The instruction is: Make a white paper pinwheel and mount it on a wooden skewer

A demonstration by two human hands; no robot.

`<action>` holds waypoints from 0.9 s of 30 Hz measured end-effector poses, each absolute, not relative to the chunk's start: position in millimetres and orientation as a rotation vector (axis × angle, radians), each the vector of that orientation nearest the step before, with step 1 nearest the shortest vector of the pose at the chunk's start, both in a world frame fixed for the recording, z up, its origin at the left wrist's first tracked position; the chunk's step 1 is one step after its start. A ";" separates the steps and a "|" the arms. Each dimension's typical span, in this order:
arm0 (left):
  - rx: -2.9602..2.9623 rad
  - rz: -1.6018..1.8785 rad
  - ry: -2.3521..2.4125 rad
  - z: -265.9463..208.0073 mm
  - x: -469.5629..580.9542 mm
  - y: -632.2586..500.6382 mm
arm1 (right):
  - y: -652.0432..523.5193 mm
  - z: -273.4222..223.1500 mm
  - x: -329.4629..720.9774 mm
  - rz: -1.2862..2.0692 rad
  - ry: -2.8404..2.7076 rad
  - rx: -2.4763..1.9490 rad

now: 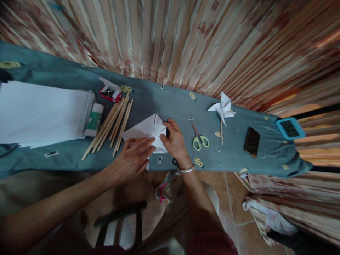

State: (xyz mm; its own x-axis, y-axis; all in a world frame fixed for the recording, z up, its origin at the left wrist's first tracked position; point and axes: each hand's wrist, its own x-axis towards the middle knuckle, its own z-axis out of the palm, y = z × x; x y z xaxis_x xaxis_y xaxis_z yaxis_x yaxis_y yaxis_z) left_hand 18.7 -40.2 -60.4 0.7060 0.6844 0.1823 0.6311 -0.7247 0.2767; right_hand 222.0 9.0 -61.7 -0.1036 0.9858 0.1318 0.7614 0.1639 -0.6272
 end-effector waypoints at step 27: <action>2.706 0.388 1.053 -55.3 18.5 -36.9 | 8.6 -55.1 237.8 0.650 -1.841 -1.567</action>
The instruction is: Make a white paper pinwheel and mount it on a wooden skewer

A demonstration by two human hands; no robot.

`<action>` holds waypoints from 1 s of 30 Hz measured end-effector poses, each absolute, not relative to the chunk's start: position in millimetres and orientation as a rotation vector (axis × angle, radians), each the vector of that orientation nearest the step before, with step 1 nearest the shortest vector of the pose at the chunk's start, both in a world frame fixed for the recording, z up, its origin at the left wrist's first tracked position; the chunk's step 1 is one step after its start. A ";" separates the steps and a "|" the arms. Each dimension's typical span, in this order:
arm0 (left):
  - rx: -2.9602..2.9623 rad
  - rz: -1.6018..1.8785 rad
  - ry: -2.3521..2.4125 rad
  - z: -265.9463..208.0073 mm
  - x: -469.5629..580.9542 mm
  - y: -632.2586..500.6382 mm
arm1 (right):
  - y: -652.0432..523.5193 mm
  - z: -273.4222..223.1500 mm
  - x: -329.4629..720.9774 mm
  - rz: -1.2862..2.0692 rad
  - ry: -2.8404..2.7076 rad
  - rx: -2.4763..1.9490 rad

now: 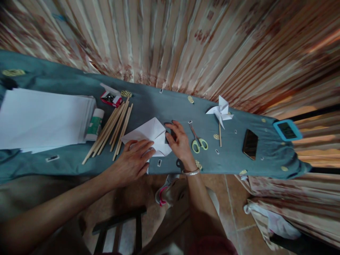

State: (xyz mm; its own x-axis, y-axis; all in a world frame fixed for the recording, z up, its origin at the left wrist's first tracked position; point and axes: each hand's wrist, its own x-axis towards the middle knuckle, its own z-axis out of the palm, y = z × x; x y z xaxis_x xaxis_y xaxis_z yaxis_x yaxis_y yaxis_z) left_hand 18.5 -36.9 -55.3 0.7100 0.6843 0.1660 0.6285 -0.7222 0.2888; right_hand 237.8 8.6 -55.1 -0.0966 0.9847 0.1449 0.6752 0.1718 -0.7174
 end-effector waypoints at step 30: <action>2.596 0.544 1.072 -49.2 14.3 -29.6 | -6.4 -63.2 234.1 0.613 -1.694 -1.506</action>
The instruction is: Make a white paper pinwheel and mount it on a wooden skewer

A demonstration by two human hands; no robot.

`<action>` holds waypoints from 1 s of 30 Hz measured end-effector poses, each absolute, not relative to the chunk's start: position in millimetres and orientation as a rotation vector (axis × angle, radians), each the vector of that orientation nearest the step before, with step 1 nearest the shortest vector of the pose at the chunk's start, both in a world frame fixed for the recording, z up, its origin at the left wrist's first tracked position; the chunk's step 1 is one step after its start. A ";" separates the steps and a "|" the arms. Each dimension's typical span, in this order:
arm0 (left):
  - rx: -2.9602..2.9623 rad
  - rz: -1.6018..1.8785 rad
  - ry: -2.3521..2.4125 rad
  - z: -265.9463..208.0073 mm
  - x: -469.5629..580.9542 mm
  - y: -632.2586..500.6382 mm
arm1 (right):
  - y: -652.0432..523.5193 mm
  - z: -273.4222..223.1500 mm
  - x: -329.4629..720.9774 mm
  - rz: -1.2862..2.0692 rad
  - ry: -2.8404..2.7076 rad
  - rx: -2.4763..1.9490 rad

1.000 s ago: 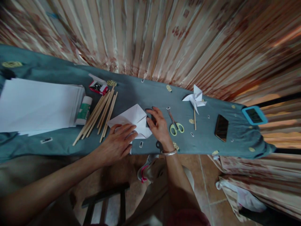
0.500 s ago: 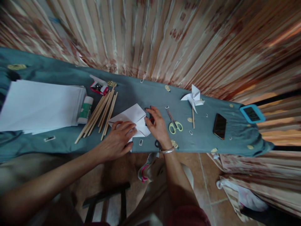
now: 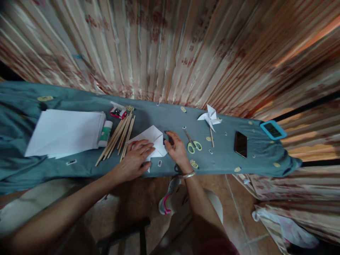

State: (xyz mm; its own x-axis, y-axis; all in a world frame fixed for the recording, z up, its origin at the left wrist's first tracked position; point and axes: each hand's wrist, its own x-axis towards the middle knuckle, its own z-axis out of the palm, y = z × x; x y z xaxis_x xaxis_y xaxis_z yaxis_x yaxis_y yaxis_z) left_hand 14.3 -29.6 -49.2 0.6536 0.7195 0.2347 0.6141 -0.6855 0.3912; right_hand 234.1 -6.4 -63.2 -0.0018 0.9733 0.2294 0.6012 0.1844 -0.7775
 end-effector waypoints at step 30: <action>1.884 0.711 1.195 -42.3 -25.7 -37.5 | 40.8 -49.0 211.2 0.979 -1.554 -1.550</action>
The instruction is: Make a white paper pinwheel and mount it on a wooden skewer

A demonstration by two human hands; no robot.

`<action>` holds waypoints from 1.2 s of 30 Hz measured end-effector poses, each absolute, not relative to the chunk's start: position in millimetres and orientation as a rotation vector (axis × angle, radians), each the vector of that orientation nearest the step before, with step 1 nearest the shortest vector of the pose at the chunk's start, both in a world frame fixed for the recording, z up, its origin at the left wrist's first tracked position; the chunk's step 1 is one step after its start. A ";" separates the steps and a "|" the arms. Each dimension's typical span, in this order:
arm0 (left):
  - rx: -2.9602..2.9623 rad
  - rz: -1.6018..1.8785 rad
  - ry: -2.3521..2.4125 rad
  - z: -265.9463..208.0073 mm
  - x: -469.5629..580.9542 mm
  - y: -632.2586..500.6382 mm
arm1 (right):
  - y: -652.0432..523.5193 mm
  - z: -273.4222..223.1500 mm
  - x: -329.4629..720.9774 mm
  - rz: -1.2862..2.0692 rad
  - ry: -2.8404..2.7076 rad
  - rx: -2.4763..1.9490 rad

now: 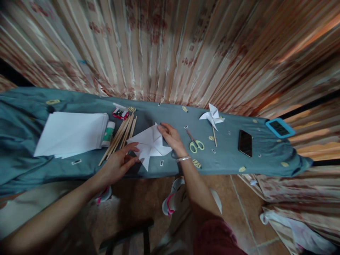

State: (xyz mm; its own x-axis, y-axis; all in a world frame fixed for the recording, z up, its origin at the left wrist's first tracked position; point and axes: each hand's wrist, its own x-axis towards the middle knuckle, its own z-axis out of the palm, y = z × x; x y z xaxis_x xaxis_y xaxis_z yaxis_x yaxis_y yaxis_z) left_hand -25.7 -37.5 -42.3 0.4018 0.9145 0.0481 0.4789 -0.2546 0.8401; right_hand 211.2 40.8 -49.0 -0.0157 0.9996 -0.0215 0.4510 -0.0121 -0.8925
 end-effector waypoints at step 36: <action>1.533 0.989 1.192 -66.7 10.4 18.6 | -65.3 -25.1 238.5 0.757 -1.967 -1.502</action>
